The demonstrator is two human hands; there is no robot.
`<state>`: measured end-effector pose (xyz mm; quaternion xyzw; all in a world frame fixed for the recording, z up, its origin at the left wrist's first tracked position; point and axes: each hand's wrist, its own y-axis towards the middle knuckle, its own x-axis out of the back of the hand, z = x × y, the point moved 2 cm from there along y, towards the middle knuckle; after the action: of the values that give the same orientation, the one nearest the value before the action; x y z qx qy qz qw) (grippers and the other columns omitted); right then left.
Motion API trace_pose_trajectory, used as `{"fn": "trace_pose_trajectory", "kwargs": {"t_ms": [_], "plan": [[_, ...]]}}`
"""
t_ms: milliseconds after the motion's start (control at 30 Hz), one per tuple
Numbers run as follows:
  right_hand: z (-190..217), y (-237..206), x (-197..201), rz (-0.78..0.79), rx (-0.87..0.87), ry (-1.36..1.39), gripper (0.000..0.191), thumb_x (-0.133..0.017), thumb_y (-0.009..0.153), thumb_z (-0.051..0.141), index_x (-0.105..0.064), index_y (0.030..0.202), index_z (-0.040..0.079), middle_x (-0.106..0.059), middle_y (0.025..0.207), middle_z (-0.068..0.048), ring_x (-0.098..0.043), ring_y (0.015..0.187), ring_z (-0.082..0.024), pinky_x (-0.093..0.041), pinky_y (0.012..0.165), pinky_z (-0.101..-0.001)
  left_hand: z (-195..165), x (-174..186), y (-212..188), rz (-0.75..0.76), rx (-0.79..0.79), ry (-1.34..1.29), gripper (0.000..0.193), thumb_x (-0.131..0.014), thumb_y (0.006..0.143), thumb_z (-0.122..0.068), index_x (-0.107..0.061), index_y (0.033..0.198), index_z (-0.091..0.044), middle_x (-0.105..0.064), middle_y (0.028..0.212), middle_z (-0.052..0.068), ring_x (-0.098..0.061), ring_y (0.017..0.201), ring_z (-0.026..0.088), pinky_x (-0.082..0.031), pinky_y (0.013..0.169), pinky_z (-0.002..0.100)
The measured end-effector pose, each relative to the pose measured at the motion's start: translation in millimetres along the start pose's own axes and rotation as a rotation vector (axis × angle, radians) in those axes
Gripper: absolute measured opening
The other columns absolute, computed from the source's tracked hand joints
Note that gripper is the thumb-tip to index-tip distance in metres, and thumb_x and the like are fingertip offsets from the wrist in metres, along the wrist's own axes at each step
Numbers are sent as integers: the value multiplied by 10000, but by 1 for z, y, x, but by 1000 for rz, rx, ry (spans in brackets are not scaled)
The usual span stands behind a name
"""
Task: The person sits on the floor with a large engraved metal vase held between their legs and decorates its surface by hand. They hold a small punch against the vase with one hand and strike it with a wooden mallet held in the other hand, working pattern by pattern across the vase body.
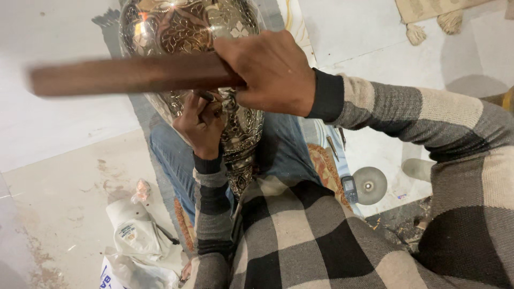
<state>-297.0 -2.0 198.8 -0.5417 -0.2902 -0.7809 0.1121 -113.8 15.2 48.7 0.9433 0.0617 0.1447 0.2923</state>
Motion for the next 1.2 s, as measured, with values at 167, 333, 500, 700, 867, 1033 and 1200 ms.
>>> {"fn": "trace_pose_trajectory", "kwargs": {"t_ms": [167, 333, 500, 700, 867, 1033, 1200], "plan": [[-4, -2, -7, 168, -33, -103, 321, -761, 736, 151, -551, 952, 41, -610, 654, -121, -631, 538, -312, -486, 514, -437, 10, 1, 0, 17, 28, 17, 384, -484, 924, 128, -687, 1225, 4, -786, 937, 97, -789, 767, 142, -663, 686, 243], [-7, -5, -10, 25, -52, 126, 394, -782, 691, 120, -567, 1004, 15, -621, 680, -150, -635, 572, -352, -502, 558, -453, 18, 2, -3, 42, -22, 9, 300, -523, 968, 130, -695, 1186, 18, -790, 977, 122, -797, 836, 176, -675, 718, 284], [-13, -8, -6, 63, -18, -35, 417, -792, 659, 145, -588, 1004, 31, -638, 689, -159, -643, 589, -382, -489, 528, -473, 12, 3, -2, 59, -26, -70, 369, -479, 959, 146, -658, 1261, 30, -776, 1048, 154, -799, 877, 207, -687, 768, 286], [-14, -12, -4, 186, -98, -141, 447, -777, 690, 110, -608, 1098, 40, -623, 637, -151, -637, 543, -395, -467, 465, -479, 10, 5, 1, 61, -6, 28, 426, -562, 902, 190, -674, 1281, 32, -783, 934, 137, -806, 797, 212, -631, 705, 264], [-16, -18, 2, 75, -108, 81, 410, -792, 697, 124, -556, 1019, 29, -621, 712, -168, -648, 664, -418, -489, 586, -482, 15, 6, 2, 114, -30, 22, 520, -490, 819, 202, -657, 1285, 43, -779, 1020, 179, -804, 876, 241, -653, 751, 284], [-13, -22, -3, 45, -86, 54, 435, -781, 704, 107, -558, 1060, -4, -617, 716, -169, -625, 619, -418, -461, 526, -489, 13, 8, 1, 148, -7, -37, 518, -439, 852, 192, -677, 1276, 15, -778, 999, 149, -806, 902, 226, -677, 804, 312], [-13, -19, -10, 205, -154, -126, 331, -747, 734, 115, -559, 988, 19, -601, 664, -143, -624, 550, -368, -471, 493, -468, 14, 8, 5, 159, -15, -20, 437, -475, 929, 170, -693, 1246, -37, -796, 1025, 139, -816, 869, 187, -681, 750, 285]]}}
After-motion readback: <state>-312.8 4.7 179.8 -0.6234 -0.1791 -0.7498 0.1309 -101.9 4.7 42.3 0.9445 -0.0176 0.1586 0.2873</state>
